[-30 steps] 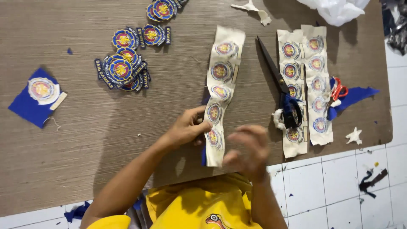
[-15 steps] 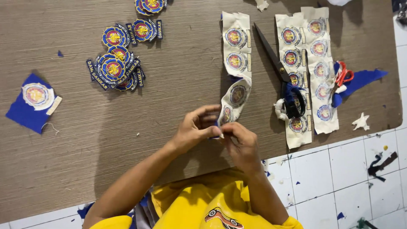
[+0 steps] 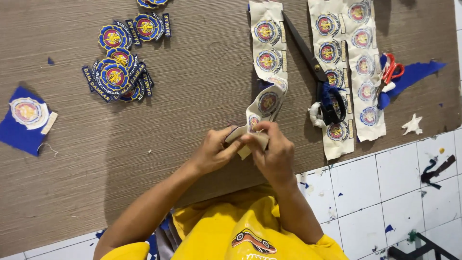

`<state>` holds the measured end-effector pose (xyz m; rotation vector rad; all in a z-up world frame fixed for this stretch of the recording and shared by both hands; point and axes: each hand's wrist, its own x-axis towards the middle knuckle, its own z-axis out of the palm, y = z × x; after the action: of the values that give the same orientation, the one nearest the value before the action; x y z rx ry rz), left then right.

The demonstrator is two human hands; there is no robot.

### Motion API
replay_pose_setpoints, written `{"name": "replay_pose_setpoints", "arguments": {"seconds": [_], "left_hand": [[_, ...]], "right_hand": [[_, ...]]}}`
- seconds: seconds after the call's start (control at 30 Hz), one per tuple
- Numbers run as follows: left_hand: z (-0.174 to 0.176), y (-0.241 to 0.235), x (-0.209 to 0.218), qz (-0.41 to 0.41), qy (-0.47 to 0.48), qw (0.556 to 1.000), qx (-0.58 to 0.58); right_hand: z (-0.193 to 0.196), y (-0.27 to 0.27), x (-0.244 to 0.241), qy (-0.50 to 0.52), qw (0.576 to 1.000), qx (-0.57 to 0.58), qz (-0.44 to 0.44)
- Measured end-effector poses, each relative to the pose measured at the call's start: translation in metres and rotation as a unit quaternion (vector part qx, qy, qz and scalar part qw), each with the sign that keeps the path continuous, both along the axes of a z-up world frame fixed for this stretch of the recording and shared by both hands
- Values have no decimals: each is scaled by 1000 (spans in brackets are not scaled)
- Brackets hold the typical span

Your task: The person uses shears to cut a long strip of fabric printed with circular emblems into smaller sections. They then peel off the white backing paper from the cut pieces to reveal a blue fabric layer underneath.

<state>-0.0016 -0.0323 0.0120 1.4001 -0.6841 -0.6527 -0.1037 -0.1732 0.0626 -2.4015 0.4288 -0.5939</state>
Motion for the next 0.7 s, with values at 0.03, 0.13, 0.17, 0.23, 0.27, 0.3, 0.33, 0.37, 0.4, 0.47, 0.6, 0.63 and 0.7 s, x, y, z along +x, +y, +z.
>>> {"name": "replay_pose_setpoints", "arguments": {"seconds": [0.03, 0.13, 0.17, 0.23, 0.27, 0.3, 0.33, 0.37, 0.4, 0.47, 0.6, 0.63, 0.7], "left_hand": [[4, 1, 1, -2, 1, 1000, 1], [9, 2, 1, -9, -32, 999, 35], [7, 3, 0, -4, -39, 998, 39], [3, 6, 2, -1, -42, 998, 39], [1, 7, 5, -3, -32, 999, 42], [0, 8, 8, -5, -23, 999, 45], [-3, 9, 10, -9, -24, 999, 41], [-6, 9, 12, -30, 8, 997, 70], [-9, 10, 13, -52, 41, 993, 100], [4, 9, 18, -70, 113, 988, 83], [39, 2, 11, 13, 254, 967, 34], [34, 2, 11, 17, 255, 966, 36], [26, 3, 11, 16, 187, 982, 29]], "right_hand": [[-6, 0, 0, 1, 1000, 1, -2], [-19, -6, -1, -26, 997, -63, 32], [-21, -11, -2, -25, 999, -34, 15], [-2, -25, 1, -19, 1000, -9, -5], [18, -36, 5, -54, 991, 6, -126], [39, -46, 9, -89, 965, 19, -244], [33, -86, -16, -91, 965, 15, -247], [27, -126, -42, -95, 954, -38, -281], [22, -165, -69, -98, 940, -91, -313], [33, -172, -97, -8, 959, -79, -274], [28, -131, -91, 35, 992, -109, -48], [23, -115, -79, 36, 993, -106, -44], [14, -78, -58, -49, 996, -65, 24]]}}
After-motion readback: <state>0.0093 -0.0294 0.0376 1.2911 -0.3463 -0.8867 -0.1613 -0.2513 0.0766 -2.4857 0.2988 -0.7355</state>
